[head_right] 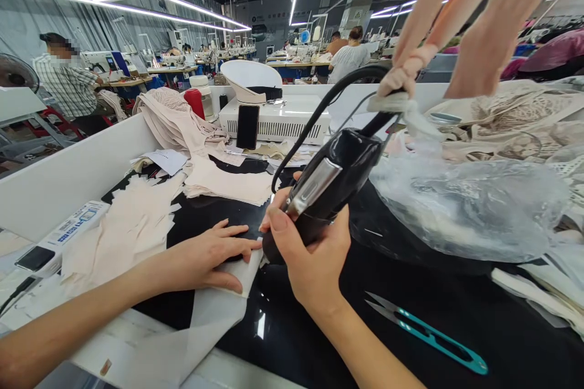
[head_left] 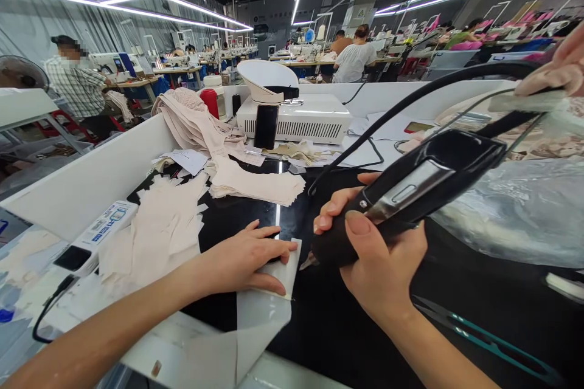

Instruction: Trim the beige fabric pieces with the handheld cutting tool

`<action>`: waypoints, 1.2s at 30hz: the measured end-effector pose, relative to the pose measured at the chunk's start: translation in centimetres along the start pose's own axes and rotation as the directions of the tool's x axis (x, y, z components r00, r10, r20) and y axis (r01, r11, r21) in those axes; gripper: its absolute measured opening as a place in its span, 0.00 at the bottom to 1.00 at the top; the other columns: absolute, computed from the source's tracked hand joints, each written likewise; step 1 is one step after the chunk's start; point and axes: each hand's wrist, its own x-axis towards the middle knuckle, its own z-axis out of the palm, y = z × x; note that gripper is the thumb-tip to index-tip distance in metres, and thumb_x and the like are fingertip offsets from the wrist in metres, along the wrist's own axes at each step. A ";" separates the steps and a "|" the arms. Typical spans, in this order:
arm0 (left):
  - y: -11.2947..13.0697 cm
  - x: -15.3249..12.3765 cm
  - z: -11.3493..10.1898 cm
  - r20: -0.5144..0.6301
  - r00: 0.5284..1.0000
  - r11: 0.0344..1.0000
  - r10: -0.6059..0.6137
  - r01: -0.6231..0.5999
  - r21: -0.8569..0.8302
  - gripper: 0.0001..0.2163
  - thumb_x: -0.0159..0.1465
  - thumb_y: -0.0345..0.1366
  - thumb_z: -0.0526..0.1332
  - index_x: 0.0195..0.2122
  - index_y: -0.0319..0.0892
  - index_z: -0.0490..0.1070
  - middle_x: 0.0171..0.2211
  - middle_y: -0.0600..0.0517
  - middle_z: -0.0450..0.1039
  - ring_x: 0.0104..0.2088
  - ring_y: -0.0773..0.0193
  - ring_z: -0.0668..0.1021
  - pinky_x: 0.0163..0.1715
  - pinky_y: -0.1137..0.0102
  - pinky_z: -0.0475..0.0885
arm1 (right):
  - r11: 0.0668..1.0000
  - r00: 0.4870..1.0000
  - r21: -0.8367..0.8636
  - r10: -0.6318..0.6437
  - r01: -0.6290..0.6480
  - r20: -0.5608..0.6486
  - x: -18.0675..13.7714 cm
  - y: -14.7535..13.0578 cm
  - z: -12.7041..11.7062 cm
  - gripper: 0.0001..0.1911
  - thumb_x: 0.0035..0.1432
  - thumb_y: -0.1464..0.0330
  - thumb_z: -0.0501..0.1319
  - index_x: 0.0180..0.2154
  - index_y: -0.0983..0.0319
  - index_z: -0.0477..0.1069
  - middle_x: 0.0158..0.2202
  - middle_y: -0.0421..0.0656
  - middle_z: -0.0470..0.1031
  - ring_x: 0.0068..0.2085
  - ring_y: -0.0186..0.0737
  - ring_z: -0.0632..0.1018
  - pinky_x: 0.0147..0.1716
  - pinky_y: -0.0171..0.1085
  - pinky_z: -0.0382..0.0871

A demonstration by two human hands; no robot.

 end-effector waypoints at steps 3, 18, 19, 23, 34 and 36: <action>-0.4 -0.1 0.2 -0.004 1.000 0.999 0.001 -0.002 -0.037 0.32 0.78 0.46 0.80 0.79 0.49 0.75 0.61 0.44 0.90 0.86 0.39 0.69 0.84 0.29 0.62 | 1.000 1.000 0.000 -0.015 0.015 -0.003 0.0 0.1 -0.1 0.28 0.62 0.50 0.86 0.53 0.50 0.76 0.33 0.31 0.81 0.26 0.41 0.81 0.27 0.41 0.81; -0.5 0.0 0.1 0.035 0.999 0.993 -0.032 0.036 -0.114 0.32 0.77 0.48 0.81 0.77 0.46 0.75 0.65 0.42 0.88 0.88 0.39 0.66 0.86 0.27 0.55 | 0.999 1.000 0.035 -0.008 0.007 0.003 0.0 0.2 0.2 0.24 0.63 0.55 0.85 0.52 0.50 0.78 0.33 0.31 0.82 0.26 0.40 0.82 0.27 0.41 0.83; -0.5 0.0 0.1 0.037 0.999 0.992 -0.030 0.034 -0.119 0.33 0.77 0.48 0.81 0.78 0.46 0.74 0.64 0.43 0.88 0.88 0.39 0.65 0.86 0.27 0.55 | 0.999 1.000 0.031 -0.012 0.012 -0.002 -0.1 0.2 0.1 0.23 0.63 0.56 0.85 0.52 0.50 0.78 0.33 0.31 0.82 0.26 0.40 0.82 0.27 0.41 0.83; -0.8 0.0 0.3 0.030 0.999 0.992 -0.024 0.027 -0.126 0.35 0.78 0.48 0.81 0.80 0.48 0.72 0.64 0.43 0.88 0.88 0.39 0.65 0.86 0.27 0.54 | 0.999 1.000 0.051 -0.017 0.017 0.007 -0.1 0.3 -0.1 0.21 0.64 0.62 0.82 0.52 0.51 0.78 0.34 0.31 0.82 0.27 0.39 0.83 0.28 0.40 0.84; -0.6 0.1 -0.1 0.068 0.995 0.990 -0.069 0.076 -0.116 0.21 0.80 0.54 0.77 0.64 0.47 0.82 0.77 0.42 0.80 0.89 0.35 0.62 0.87 0.31 0.54 | 0.997 1.000 0.074 -0.021 0.020 0.012 -0.4 0.5 0.3 0.22 0.66 0.55 0.85 0.53 0.49 0.80 0.34 0.32 0.82 0.28 0.39 0.82 0.28 0.38 0.84; -0.6 0.1 0.0 0.061 0.996 0.991 -0.061 0.068 -0.114 0.20 0.80 0.53 0.77 0.63 0.47 0.82 0.77 0.42 0.79 0.89 0.35 0.63 0.87 0.31 0.54 | 0.997 1.000 0.081 -0.014 0.013 0.016 -0.5 0.5 0.3 0.22 0.66 0.54 0.85 0.53 0.49 0.80 0.34 0.32 0.82 0.28 0.38 0.82 0.28 0.38 0.84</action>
